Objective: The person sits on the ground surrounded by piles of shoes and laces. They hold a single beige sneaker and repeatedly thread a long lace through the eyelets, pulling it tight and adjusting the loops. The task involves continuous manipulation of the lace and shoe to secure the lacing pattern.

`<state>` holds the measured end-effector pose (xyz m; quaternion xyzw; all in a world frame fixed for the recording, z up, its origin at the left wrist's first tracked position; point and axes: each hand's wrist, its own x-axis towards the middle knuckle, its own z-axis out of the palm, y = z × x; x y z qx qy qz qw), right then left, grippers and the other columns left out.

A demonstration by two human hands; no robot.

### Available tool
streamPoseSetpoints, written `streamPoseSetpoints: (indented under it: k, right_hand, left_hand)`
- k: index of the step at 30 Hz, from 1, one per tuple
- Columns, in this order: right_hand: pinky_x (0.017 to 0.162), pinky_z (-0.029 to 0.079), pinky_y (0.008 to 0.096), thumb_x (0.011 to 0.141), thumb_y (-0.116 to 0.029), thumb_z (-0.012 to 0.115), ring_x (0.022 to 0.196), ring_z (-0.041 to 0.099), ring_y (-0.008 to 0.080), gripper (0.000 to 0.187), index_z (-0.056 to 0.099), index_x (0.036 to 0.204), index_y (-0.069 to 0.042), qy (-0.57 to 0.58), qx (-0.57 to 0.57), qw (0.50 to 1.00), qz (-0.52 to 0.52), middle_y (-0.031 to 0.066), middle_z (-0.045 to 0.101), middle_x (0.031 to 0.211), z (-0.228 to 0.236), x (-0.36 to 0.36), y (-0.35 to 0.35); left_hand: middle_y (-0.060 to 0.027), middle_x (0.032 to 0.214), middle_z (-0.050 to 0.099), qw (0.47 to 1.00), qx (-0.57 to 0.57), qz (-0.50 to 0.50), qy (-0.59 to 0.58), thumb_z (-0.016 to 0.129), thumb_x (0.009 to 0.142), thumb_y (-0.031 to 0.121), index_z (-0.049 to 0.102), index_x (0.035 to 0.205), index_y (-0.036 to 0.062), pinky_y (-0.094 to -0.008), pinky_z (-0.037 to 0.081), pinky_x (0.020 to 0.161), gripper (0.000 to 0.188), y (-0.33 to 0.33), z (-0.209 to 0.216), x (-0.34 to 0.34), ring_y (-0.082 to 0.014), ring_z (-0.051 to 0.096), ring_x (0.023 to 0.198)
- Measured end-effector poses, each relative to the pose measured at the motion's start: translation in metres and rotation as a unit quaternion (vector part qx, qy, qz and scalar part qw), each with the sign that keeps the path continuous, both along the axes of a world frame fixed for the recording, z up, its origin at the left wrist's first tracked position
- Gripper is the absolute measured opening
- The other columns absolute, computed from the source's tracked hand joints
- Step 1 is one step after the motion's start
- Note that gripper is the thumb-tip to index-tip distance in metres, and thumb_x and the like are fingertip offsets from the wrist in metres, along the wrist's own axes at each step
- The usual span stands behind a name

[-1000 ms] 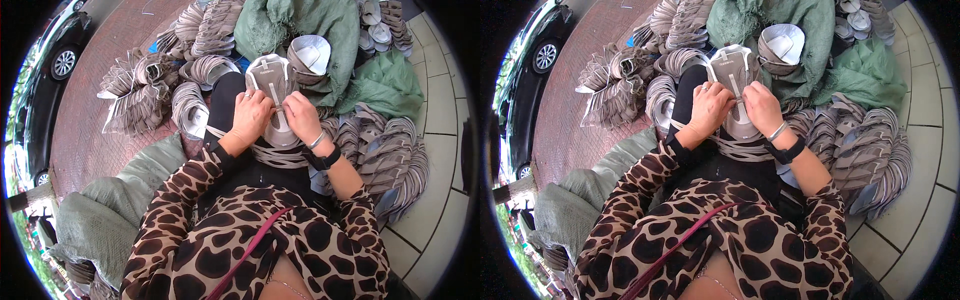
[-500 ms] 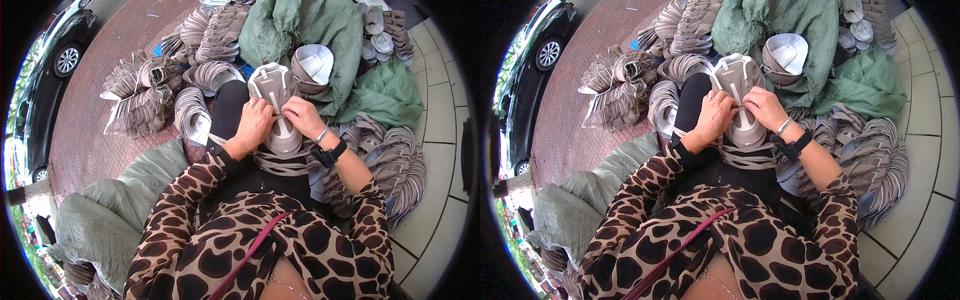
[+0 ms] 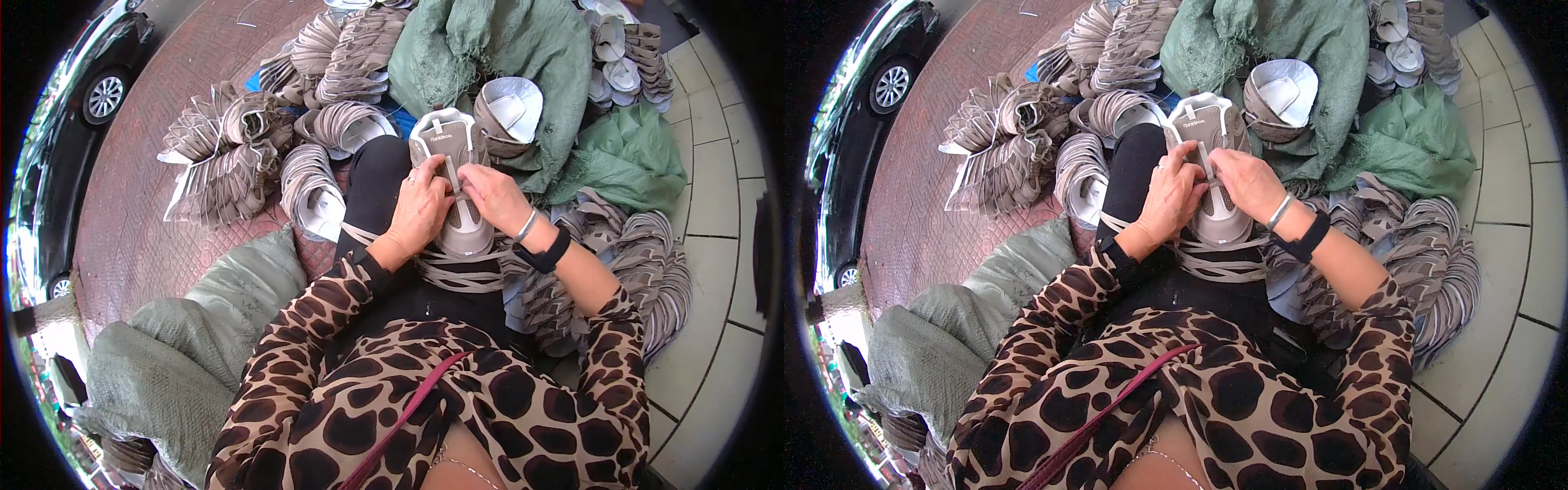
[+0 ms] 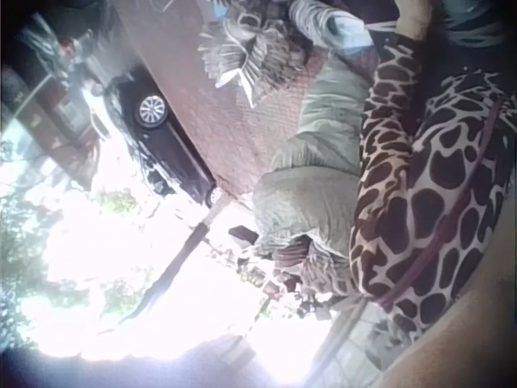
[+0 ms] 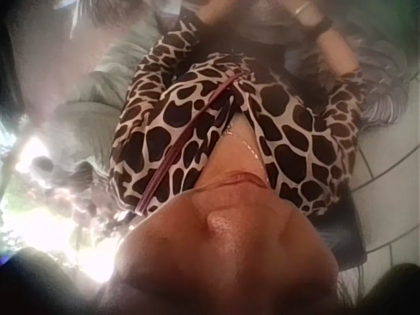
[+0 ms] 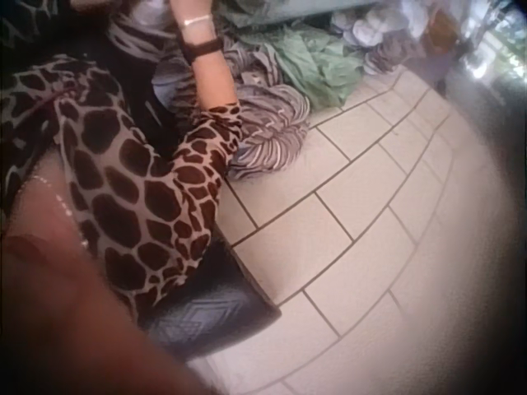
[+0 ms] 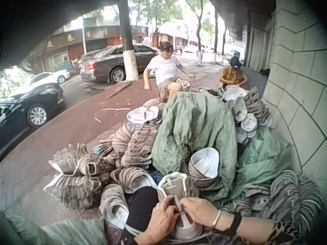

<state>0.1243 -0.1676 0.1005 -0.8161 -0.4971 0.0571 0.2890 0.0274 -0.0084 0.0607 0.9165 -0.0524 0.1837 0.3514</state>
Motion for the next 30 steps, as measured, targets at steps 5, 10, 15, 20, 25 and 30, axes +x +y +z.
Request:
streamPoseSetpoints:
  k: [5, 10, 15, 20, 25, 30]
  right_hand:
    - [0.072, 0.049, 0.0426, 0.083, -0.001, 0.057, 0.081, 0.060, 0.0352, 0.004, 0.060, 0.086, -0.002, -0.010, 0.033, 0.996, -0.088, 0.0148, 0.058, 0.083, -0.001, -0.012, -0.003]
    - [0.071, 0.049, 0.0425, 0.081, -0.003, 0.063, 0.078, 0.061, 0.0356, 0.004, 0.062, 0.083, -0.001, 0.072, 0.073, 0.986, -0.128, 0.0151, 0.060, 0.079, -0.013, -0.020, 0.001]
    - [0.068, 0.054, 0.0351, 0.086, -0.001, 0.061, 0.076, 0.068, 0.0298, 0.020, 0.058, 0.106, -0.002, 0.156, 0.103, 0.974, -0.130, 0.0141, 0.067, 0.086, -0.016, -0.015, -0.002]
    - [0.077, 0.050, 0.0400, 0.078, -0.004, 0.068, 0.088, 0.060, 0.0328, 0.010, 0.065, 0.087, -0.002, -0.058, 0.089, 0.987, -0.123, 0.0145, 0.059, 0.088, -0.013, -0.022, -0.013]
    - [0.074, 0.051, 0.0374, 0.080, -0.006, 0.067, 0.082, 0.061, 0.0323, 0.009, 0.067, 0.087, 0.000, -0.023, 0.101, 0.983, -0.149, 0.0135, 0.059, 0.088, -0.026, -0.034, -0.008]
    - [0.075, 0.051, 0.0382, 0.079, -0.008, 0.067, 0.082, 0.062, 0.0320, 0.012, 0.068, 0.090, -0.002, 0.069, 0.073, 0.990, -0.101, 0.0137, 0.061, 0.086, -0.031, -0.010, -0.010]
  left_hand:
    - [-0.0183, 0.134, 0.045, 1.000, -0.012, 0.002, 0.008, 0.069, 0.079, 0.009, 0.060, 0.093, 0.0003, -0.0438, 0.043, 0.091, 0.019, 0.001, 0.005, -0.001, -0.0367, 0.051, 0.109]
    - [-0.0195, 0.135, 0.044, 1.000, 0.015, -0.001, 0.004, 0.067, 0.080, 0.011, 0.060, 0.094, -0.0010, -0.0439, 0.043, 0.090, 0.020, 0.001, 0.000, -0.001, -0.0366, 0.051, 0.110]
    - [-0.0207, 0.133, 0.045, 0.996, 0.081, 0.019, 0.014, 0.060, 0.082, 0.011, 0.059, 0.100, -0.0046, -0.0437, 0.044, 0.090, 0.024, -0.003, 0.000, 0.004, -0.0368, 0.052, 0.110]
    - [-0.0228, 0.130, 0.048, 0.998, 0.059, 0.023, 0.010, 0.066, 0.078, 0.012, 0.059, 0.087, -0.0013, -0.0482, 0.046, 0.086, 0.017, -0.007, 0.008, 0.008, -0.0411, 0.054, 0.105]
    - [-0.0221, 0.132, 0.049, 0.997, 0.072, 0.023, 0.003, 0.068, 0.078, 0.012, 0.061, 0.084, -0.0010, -0.0473, 0.047, 0.084, 0.016, -0.008, 0.006, 0.003, -0.0412, 0.055, 0.104]
    - [-0.0226, 0.130, 0.050, 0.998, 0.056, 0.025, 0.012, 0.069, 0.077, 0.011, 0.062, 0.082, -0.0009, -0.0471, 0.046, 0.087, 0.015, -0.006, 0.001, 0.007, -0.0413, 0.055, 0.105]
